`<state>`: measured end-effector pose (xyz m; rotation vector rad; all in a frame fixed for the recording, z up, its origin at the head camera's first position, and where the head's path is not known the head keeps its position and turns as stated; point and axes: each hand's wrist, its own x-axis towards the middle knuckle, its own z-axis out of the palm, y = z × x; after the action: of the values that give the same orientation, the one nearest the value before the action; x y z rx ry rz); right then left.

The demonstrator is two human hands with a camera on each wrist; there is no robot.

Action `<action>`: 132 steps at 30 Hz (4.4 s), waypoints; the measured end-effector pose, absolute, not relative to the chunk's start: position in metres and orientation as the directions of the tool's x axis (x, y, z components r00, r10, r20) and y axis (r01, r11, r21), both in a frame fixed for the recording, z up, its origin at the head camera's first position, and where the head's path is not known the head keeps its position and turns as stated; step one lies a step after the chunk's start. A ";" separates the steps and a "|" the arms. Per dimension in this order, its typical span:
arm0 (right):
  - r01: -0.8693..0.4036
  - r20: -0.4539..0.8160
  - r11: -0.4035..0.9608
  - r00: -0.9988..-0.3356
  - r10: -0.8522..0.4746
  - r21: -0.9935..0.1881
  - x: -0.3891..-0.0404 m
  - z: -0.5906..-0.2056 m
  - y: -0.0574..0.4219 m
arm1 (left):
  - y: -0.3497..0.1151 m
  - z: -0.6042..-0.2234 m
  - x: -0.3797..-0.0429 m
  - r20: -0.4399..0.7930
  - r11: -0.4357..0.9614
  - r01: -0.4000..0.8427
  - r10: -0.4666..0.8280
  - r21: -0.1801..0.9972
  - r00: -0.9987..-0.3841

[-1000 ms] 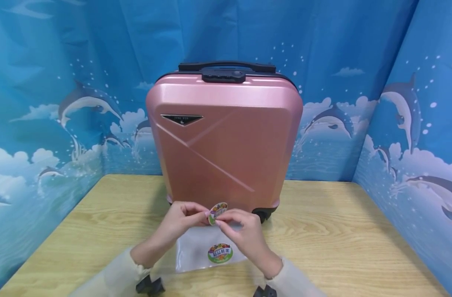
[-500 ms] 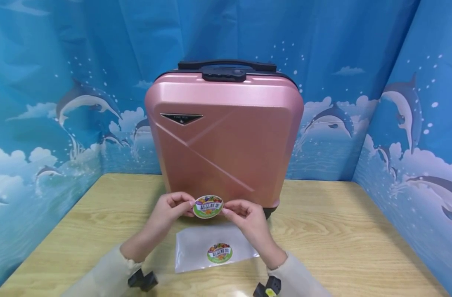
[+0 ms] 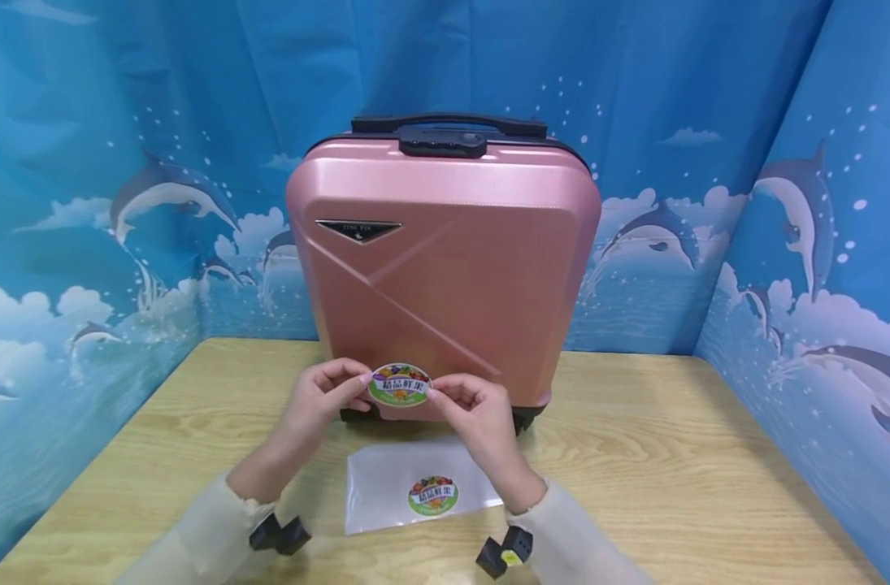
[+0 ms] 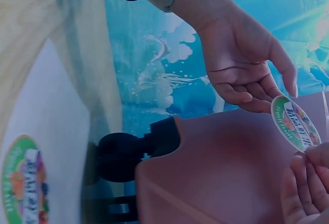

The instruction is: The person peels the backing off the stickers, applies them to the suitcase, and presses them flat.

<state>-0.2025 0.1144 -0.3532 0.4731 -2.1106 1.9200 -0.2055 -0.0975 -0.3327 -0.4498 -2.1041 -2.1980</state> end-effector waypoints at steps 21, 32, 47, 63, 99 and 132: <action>-0.574 0.575 0.036 -0.818 0.021 -0.818 -0.217 -0.322 0.081 | -0.122 -0.297 -0.210 0.307 0.155 0.299 -0.027 0.942 -0.951; -0.625 0.626 0.029 -0.777 0.070 -0.780 -0.221 -0.308 0.070 | -0.122 -0.289 -0.211 0.443 0.214 0.417 -0.087 0.883 -0.892; -0.631 0.634 0.067 -0.765 0.116 -0.773 -0.221 -0.305 0.058 | -0.121 -0.292 -0.213 0.529 0.249 0.495 -0.090 0.832 -0.844; -0.654 0.660 0.096 -0.740 0.129 -0.751 -0.224 -0.304 0.056 | -0.118 -0.291 -0.220 0.560 0.273 0.521 -0.089 0.809 -0.823; -0.650 0.701 0.269 -0.684 0.199 -0.711 -0.224 -0.301 0.052 | -0.118 -0.286 -0.220 0.659 0.518 0.514 -0.135 0.684 -0.740; -0.729 0.831 0.435 -0.549 0.091 -0.529 -0.226 -0.304 0.056 | -0.117 -0.294 -0.222 0.649 0.476 0.508 -0.193 0.718 -0.736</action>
<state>-0.2261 0.0565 -0.3037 0.5433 -1.8379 1.2149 -0.2220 -0.1175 -0.2936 -0.2602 -2.0340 -1.3009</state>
